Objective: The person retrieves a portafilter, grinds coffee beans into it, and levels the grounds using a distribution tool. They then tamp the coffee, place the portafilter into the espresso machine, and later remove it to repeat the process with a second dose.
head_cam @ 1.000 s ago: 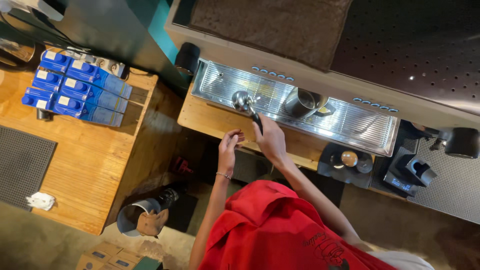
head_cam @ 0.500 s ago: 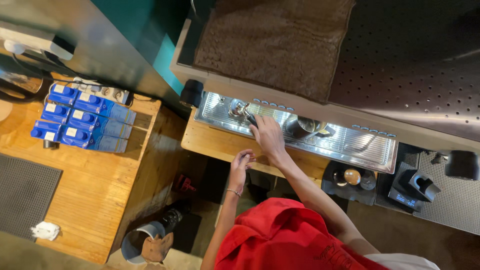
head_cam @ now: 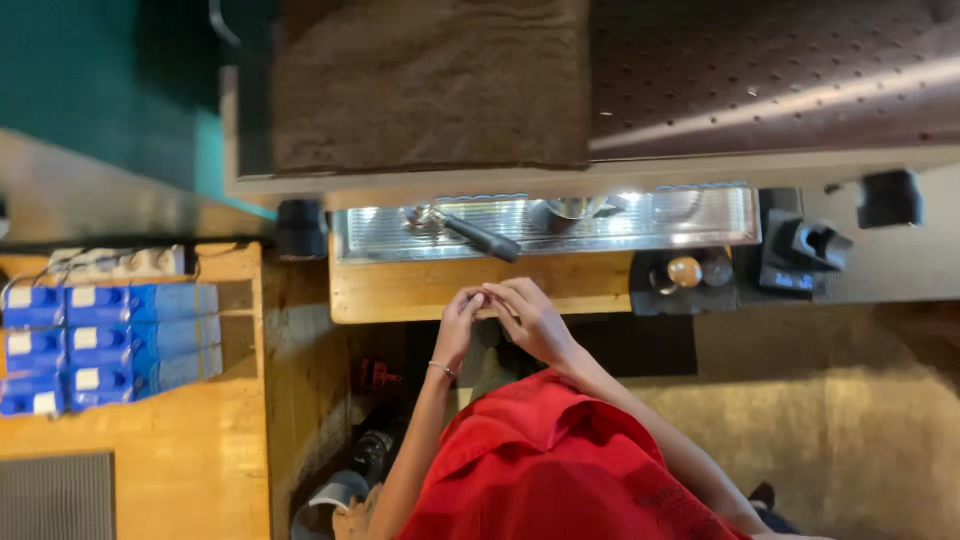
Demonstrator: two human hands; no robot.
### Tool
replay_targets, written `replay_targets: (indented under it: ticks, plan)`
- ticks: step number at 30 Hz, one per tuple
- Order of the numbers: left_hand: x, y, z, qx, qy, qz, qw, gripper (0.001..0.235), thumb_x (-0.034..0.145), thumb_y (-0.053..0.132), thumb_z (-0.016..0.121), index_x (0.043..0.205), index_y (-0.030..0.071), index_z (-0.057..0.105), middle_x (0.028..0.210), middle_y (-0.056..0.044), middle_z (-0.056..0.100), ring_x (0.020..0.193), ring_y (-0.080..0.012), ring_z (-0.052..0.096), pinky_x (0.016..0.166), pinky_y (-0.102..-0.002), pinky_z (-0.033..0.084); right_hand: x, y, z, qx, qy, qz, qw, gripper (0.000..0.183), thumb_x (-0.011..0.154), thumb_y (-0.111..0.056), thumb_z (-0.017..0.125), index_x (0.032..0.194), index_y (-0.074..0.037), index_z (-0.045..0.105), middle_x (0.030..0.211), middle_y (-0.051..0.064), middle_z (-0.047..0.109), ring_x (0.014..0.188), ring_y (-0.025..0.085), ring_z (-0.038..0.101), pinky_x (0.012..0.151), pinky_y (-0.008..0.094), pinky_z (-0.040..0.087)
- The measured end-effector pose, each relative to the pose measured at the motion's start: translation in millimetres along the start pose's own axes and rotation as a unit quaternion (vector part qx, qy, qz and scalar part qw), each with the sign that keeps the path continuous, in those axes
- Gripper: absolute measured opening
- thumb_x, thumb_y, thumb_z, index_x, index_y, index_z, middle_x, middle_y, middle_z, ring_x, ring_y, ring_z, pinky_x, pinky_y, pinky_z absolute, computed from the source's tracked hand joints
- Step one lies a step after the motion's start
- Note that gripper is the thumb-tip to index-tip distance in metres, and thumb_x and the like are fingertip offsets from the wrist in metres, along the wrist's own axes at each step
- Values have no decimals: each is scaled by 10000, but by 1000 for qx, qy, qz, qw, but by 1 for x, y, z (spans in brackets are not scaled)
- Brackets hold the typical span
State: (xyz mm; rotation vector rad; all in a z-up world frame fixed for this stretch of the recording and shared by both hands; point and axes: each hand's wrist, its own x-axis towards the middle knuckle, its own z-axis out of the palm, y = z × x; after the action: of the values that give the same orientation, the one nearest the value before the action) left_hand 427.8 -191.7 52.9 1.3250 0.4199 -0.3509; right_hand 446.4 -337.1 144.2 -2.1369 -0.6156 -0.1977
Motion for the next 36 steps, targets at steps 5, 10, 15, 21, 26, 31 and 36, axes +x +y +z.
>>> replay_targets:
  ticks: [5,10,15,21,26,31,36]
  plan:
    - [-2,-22,28,59,-117,-37,991,257,934,231,524,1098,72,641,999,-88,661,925,-162,639,784,-251,517,-51,31,-23,76,50,148,985,253,854,-41,604,1100,-79,647,859,60,611,810,217,620,682,285,535]
    - [0,-35,79,89,-197,-39,976,267,928,220,539,1134,73,625,1011,-93,660,948,-170,632,813,-277,511,-82,50,-61,76,144,214,963,226,857,-27,599,1071,-60,666,816,95,617,753,239,623,673,324,532]
    - [2,-23,141,131,-233,-8,963,226,918,188,555,1110,101,640,987,-55,669,932,-135,623,808,-259,501,-107,73,-100,69,220,268,936,195,877,-71,594,1047,-101,686,782,72,622,723,192,614,673,313,527]
    - [-1,7,239,149,-261,34,953,217,907,138,562,1103,103,648,961,-57,671,916,-139,625,824,-282,502,-130,104,-171,78,277,298,910,179,885,-75,583,1029,-90,690,801,77,655,731,197,643,670,320,527]
    - [0,0,326,119,-262,46,956,228,903,124,554,1109,88,646,981,-76,670,941,-152,627,859,-316,500,-157,154,-244,68,281,287,913,181,889,-62,576,1032,-91,684,819,73,665,746,214,656,663,314,539]
    - [3,-12,408,76,-235,43,968,227,894,110,572,1105,65,642,954,-88,668,923,-158,632,856,-314,504,-173,208,-310,76,279,267,919,190,893,-49,575,1046,-84,682,828,88,667,750,222,659,654,315,552]
    - [18,-24,461,52,-175,71,981,194,901,75,555,1071,32,638,963,-94,653,910,-158,620,815,-283,512,-163,234,-371,69,252,236,936,199,884,-34,562,1033,-82,684,843,108,662,786,266,656,682,341,539]
